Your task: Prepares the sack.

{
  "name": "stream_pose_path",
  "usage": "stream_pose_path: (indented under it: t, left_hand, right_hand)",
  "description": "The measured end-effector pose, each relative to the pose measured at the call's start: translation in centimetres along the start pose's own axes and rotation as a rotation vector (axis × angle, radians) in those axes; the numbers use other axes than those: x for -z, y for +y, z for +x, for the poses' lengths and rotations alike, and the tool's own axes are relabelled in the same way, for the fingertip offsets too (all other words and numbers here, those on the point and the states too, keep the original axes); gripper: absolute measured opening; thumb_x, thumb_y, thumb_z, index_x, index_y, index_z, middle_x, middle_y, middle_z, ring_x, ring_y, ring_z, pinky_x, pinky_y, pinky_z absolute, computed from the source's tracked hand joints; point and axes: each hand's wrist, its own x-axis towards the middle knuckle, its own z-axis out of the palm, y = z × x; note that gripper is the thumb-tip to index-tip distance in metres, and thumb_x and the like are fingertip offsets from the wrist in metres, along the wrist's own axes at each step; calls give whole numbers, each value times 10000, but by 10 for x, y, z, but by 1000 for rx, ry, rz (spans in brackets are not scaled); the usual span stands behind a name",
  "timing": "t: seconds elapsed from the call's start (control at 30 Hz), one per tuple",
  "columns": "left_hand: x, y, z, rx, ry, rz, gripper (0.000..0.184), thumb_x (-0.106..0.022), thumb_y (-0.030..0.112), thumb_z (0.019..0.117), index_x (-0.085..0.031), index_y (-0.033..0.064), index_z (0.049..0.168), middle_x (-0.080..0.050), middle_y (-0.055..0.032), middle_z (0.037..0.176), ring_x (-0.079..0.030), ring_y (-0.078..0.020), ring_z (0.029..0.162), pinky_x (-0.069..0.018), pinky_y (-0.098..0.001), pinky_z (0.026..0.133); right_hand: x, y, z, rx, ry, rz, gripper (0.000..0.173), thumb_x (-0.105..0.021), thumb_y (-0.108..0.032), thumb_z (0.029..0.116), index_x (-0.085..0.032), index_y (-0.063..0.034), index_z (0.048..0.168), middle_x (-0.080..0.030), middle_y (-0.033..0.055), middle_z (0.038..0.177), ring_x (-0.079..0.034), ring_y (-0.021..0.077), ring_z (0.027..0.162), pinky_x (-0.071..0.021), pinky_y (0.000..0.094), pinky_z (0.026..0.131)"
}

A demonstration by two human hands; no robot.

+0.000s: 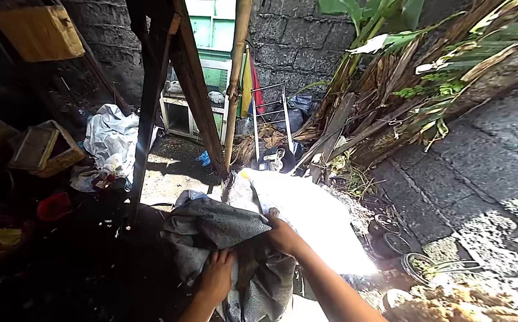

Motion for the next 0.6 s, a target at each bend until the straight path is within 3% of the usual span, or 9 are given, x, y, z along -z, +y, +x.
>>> stream_pose_path:
  t: [0.03,0.1,0.17,0.2,0.27,0.33,0.4,0.5,0.6]
  left_hand:
    - [5,-2,7,161,-187,37,553,-563,-7,942,-497,56,1487,-426,-213,1565,-393,-432,1444,-355,-609,1147]
    - [12,-4,10,359,-480,168,511,-610,63,947,-530,28,1450,-477,-250,1504,-484,-467,1356,-436,-662,1042]
    - [24,0,12,426,-583,244,421,-608,110,962,-598,12,1371,-557,-259,1424,-552,-462,1287,-468,-664,982]
    - [31,2,16,421,-547,230,407,-594,110,968,-606,23,1365,-580,-254,1400,-565,-461,1272,-465,-669,983]
    - [51,1,29,409,-412,84,474,-531,149,999,-526,92,1470,-566,-248,1430,-540,-462,1315,-430,-680,1041]
    - [74,-4,38,447,-245,-157,483,-538,281,1027,-547,22,1435,-542,-252,1450,-480,-403,1386,-360,-602,1134]
    - [103,-15,43,441,-135,-263,514,-615,295,1009,-550,-20,1411,-530,-230,1468,-456,-339,1418,-337,-520,1177]
    - [140,-19,46,472,-138,-231,469,-581,252,1034,-559,-84,1360,-549,-278,1421,-496,-385,1369,-365,-546,1142]
    - [158,-18,54,448,-120,-81,469,-565,243,1032,-551,-82,1370,-523,-287,1445,-462,-407,1394,-345,-563,1153]
  right_hand:
    - [6,-4,-1,2,48,14,388,-668,-92,964,-615,-57,1346,-680,213,1208,-641,352,1151,-475,583,1015]
    - [14,-8,-3,9,135,65,409,-673,-42,941,-620,-68,1346,-695,209,1181,-663,356,1096,-500,597,962]
    - [15,-13,-6,17,156,98,405,-663,-34,943,-621,-76,1344,-700,198,1153,-670,340,1060,-510,585,934]
    - [13,-17,-9,27,142,98,393,-672,-47,944,-625,-76,1333,-702,191,1139,-671,328,1051,-512,576,932]
    - [11,-25,-17,38,94,64,394,-691,-78,943,-621,-80,1330,-701,180,1138,-669,315,1065,-508,568,955]
    - [16,-29,-25,35,53,-48,382,-685,-111,958,-614,-77,1331,-696,188,1143,-663,335,1088,-499,580,970]
    - [23,-32,-29,29,-3,-166,363,-653,-136,986,-603,-62,1338,-682,213,1171,-646,360,1136,-481,582,1000]
    - [34,-38,-34,26,-44,-189,380,-651,-167,1000,-592,-41,1353,-667,222,1221,-624,358,1191,-454,574,1042]
    - [41,-40,-38,65,40,-34,322,-656,-121,984,-627,-48,1296,-689,178,1161,-653,294,1117,-494,528,1001]
